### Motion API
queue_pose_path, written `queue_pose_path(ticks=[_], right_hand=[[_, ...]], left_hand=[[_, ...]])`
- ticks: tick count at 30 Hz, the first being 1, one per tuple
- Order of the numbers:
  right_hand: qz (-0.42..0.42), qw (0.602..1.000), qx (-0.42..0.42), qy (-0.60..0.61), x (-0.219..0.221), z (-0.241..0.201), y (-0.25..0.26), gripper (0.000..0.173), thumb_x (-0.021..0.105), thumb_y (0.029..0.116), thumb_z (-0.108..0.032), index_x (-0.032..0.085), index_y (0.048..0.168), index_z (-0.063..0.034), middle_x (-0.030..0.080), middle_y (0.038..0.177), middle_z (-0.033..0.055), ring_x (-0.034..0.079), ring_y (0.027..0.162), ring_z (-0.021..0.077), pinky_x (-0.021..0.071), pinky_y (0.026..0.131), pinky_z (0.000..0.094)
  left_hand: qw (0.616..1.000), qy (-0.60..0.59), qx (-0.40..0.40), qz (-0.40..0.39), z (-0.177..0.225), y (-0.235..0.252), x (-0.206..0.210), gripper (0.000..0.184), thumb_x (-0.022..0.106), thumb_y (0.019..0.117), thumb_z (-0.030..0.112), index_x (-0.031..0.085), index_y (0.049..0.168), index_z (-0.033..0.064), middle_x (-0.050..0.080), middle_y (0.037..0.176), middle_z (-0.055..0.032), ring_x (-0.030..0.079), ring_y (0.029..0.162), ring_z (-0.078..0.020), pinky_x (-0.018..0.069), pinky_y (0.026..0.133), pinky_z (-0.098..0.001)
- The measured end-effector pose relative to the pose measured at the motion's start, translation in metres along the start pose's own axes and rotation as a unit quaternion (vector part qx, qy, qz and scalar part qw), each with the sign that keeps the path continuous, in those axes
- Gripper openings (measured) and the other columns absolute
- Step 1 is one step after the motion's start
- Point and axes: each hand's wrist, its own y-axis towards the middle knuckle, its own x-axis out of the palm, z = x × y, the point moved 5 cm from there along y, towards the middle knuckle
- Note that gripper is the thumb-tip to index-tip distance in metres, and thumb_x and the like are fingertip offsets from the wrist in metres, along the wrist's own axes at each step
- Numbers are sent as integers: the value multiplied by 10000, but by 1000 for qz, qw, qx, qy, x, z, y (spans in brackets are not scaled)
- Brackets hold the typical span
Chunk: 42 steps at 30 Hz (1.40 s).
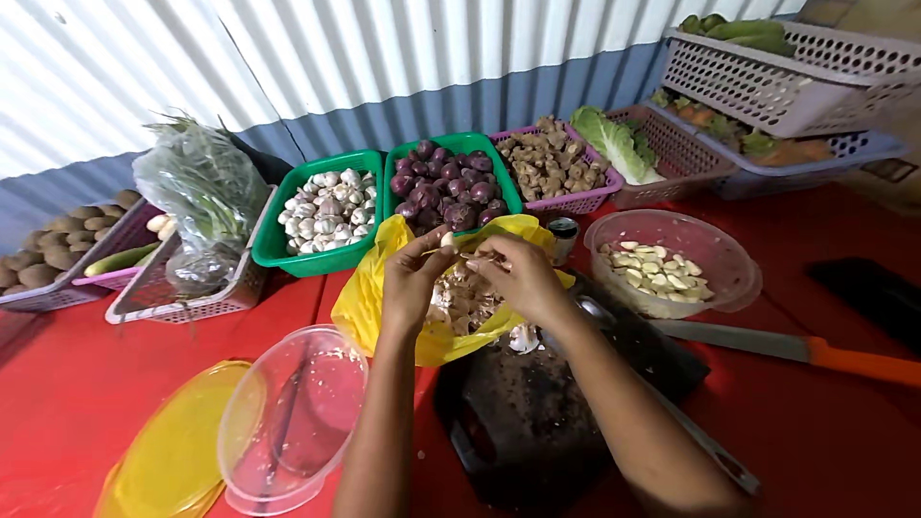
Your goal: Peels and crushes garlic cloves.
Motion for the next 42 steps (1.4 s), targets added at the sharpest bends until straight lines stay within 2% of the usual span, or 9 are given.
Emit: queue_pose_path(ticks=[3,6,9,11,20,26,36,39,42], right_hand=[[25,994,13,110,-1,5,1,239,696,969,-99,680,1199,-35,689,1128,128,675,985,201,570,857,394],[35,976,34,211,3,11,3,145,718,946,-79,717,1085,-38,700,1006,74,662,863,117,567,763,298],[19,959,63,276,5,15,4,121,674,975,-90,708,1074,-30,629,832,23,498,601,35,438,544,199],[10,953,73,294,5,14,3,153,654,996,-118,690,1116,-30,584,767,0,439,536,13,397,498,176],[29,951,64,300,5,12,3,131,647,988,-64,699,1104,-28,625,819,13,469,553,19,418,510,175],[62,971,35,230,6,9,0,152,652,983,-61,717,1115,-22,712,1064,74,672,902,111,572,792,306],[23,973,35,226,-11,4,-2,121,659,958,-33,716,1052,18,703,950,116,656,811,145,562,736,327],[97,977,-5,192,-55,20,-3,148,631,985,-80,699,1094,-7,708,961,104,659,796,147,566,719,342],[195,978,57,53,-117,41,-26,226,597,1023,-141,660,1217,-44,700,1012,149,652,770,214,552,679,399]], left_hand=[[995,85,46,-11,5,-3,5,207,681,951,9,717,1154,0,742,1008,-52,706,845,-87,600,803,-272],[990,122,68,-33,8,-6,11,162,697,944,28,735,1100,12,744,959,-35,698,816,-67,595,777,-256],[988,128,74,-42,11,-9,12,176,675,958,17,731,1124,1,743,1001,-50,707,842,-77,603,808,-267],[986,135,81,-49,13,-10,13,197,662,962,3,725,1148,-3,740,1017,-56,706,856,-69,599,814,-253],[975,195,99,-37,17,-15,19,259,697,918,-10,727,1175,10,713,1046,-98,712,909,-103,610,825,-265],[957,259,128,12,9,-14,25,224,703,895,2,760,1109,40,678,911,-72,649,756,-95,566,693,-255],[896,388,215,-2,20,-14,14,146,673,916,20,756,1034,-3,697,922,-144,670,789,-197,574,725,-373],[892,418,169,24,17,-8,4,136,651,930,-5,745,1022,-38,680,1029,-222,674,862,-285,569,777,-440],[899,416,136,13,11,-6,1,149,640,941,-1,745,1038,-41,678,1027,-217,667,854,-275,566,773,-431]])
